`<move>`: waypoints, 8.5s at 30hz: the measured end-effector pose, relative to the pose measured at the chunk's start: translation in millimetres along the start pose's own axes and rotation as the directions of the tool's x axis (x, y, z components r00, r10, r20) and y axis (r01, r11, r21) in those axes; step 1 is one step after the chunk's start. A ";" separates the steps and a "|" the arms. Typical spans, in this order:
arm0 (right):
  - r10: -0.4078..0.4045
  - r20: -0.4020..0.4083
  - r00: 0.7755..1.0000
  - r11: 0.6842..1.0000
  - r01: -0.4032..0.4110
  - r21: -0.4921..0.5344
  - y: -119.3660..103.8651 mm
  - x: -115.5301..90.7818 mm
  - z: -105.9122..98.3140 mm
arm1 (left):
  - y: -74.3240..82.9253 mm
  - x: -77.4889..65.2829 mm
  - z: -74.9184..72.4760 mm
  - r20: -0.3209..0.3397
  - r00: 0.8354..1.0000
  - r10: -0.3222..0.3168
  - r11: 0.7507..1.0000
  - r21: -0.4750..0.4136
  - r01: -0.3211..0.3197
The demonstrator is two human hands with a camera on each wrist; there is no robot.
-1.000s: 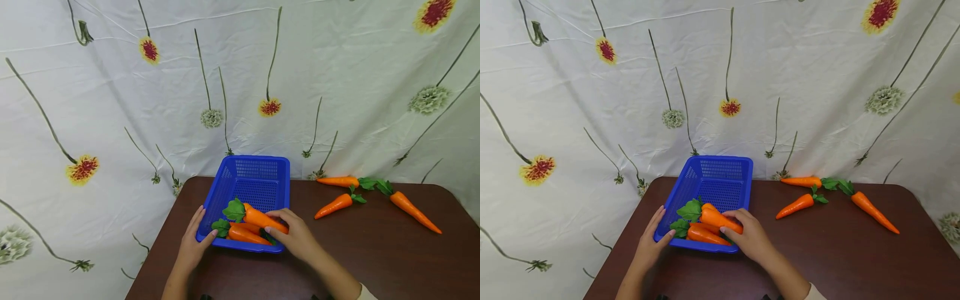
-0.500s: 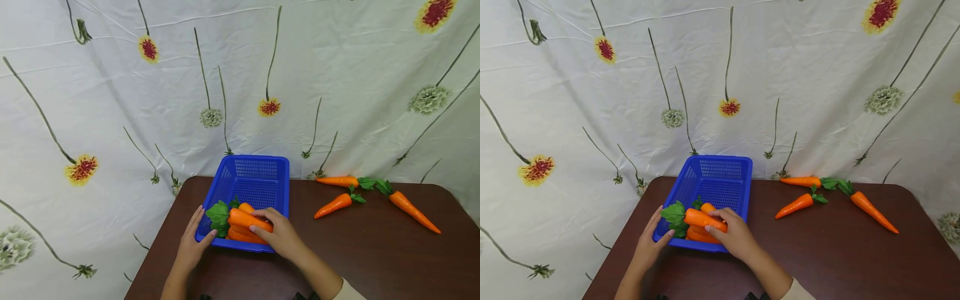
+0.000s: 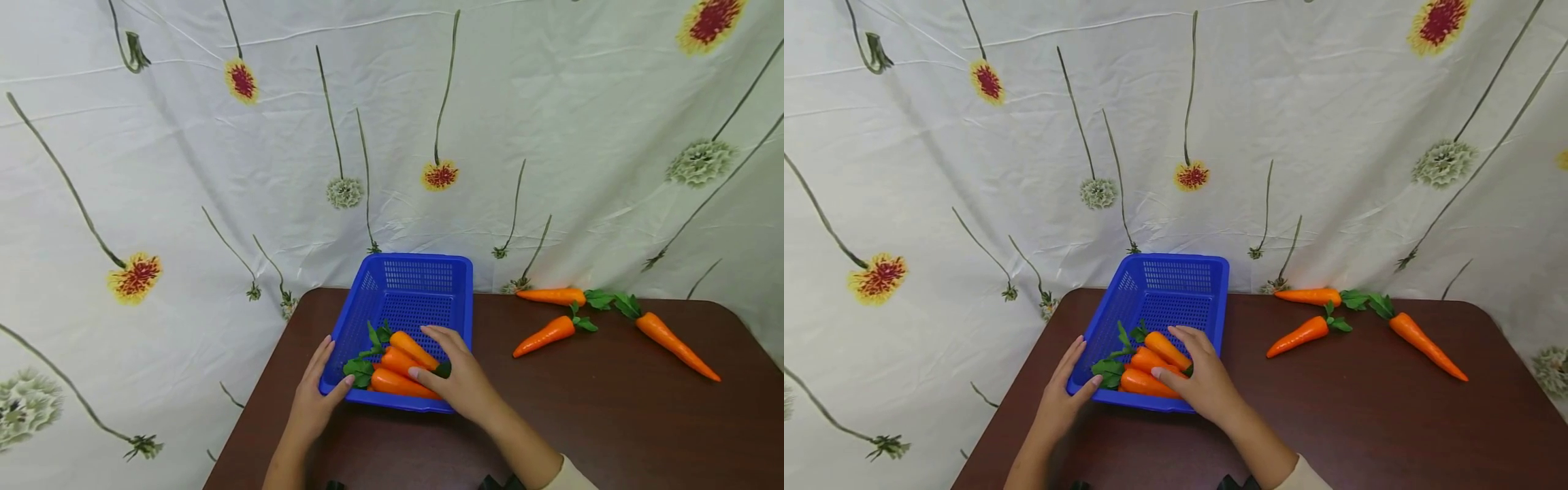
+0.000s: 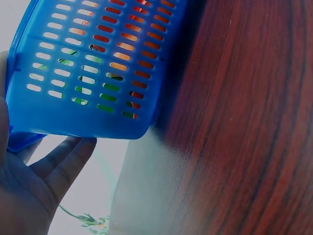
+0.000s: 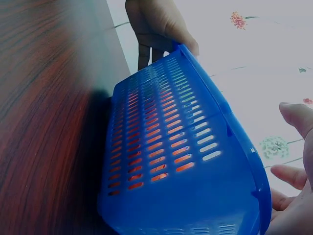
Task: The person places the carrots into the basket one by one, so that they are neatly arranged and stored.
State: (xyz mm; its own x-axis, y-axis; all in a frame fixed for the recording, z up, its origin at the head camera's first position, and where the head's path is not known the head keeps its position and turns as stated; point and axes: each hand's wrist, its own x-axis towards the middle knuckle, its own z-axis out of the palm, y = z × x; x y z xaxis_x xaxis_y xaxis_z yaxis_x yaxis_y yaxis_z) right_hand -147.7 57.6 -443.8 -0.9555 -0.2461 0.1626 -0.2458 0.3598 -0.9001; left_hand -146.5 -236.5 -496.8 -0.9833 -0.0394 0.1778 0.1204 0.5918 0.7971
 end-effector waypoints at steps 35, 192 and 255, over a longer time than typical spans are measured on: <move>-0.005 -0.301 0.954 1.000 0.004 -0.003 51.9 1.2 -65.3 | -1.4 0.9 0.7 0.011 1.000 -0.005 1.000 0.006 0.005; 0.193 -0.387 0.902 0.870 -0.340 -0.357 136.1 -79.8 -237.1 | -1.3 -0.3 0.0 0.016 1.000 -0.011 1.000 -0.028 0.011; -0.115 -0.120 0.986 0.993 0.113 -0.020 41.4 -18.2 -61.3 | 1.0 -0.3 -1.8 0.028 0.999 -0.026 0.999 -0.019 0.026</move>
State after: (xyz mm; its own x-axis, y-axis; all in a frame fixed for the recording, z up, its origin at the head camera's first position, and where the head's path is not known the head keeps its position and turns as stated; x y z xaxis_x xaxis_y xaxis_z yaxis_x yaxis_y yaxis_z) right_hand -150.6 132.2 -459.2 -0.9337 -0.1763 0.3117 -0.3553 0.3474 -0.8678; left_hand -145.9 -237.4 -495.0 -0.9895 -0.0320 0.1411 0.0972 0.5754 0.8121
